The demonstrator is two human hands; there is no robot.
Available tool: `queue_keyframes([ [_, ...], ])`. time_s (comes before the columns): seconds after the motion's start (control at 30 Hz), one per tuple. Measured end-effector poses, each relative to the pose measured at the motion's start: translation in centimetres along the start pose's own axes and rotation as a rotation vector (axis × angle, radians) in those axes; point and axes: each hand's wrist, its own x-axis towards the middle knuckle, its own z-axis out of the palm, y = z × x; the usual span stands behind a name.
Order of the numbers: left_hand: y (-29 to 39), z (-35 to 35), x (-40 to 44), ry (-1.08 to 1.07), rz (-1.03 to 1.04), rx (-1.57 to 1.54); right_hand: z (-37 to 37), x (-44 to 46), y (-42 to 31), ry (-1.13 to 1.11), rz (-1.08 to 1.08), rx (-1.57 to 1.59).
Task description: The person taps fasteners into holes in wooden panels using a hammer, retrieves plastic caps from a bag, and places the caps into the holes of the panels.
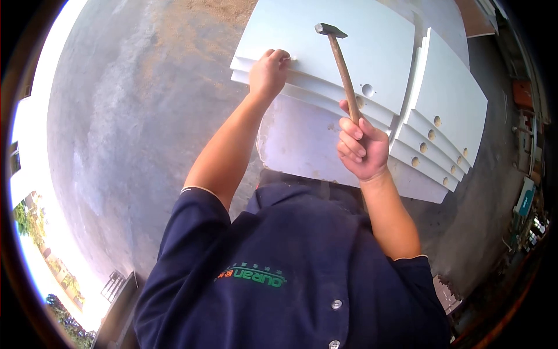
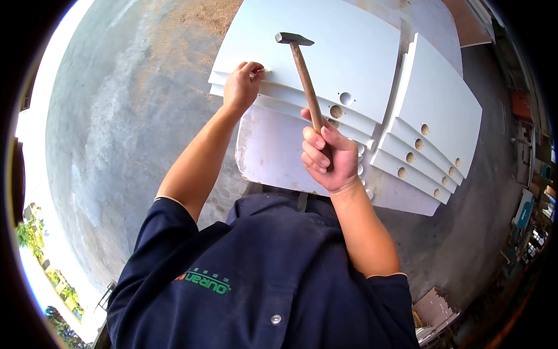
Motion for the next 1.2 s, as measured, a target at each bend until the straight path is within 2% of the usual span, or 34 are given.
queue_keyframes([
  [0.47,-0.2,0.0,0.1,0.027,0.012,0.04,-0.7,0.0,-0.2,0.173,-0.027,-0.17],
  [0.6,-0.3,-0.2,0.1,-0.022,-0.059,-0.036,-1.0,0.2,-0.1,0.225,-0.017,-0.247],
  [0.83,0.0,-0.5,0.0,0.012,-0.01,0.037,0.4,1.7,1.4,0.561,-0.026,-0.849],
  [1.07,-0.3,-0.5,0.1,0.076,0.16,0.174,-3.3,3.7,3.7,0.649,-0.264,-1.462],
  [1.2,-0.4,-0.3,0.0,0.067,0.121,0.12,-3.2,4.0,4.1,0.648,-0.265,-1.52],
])
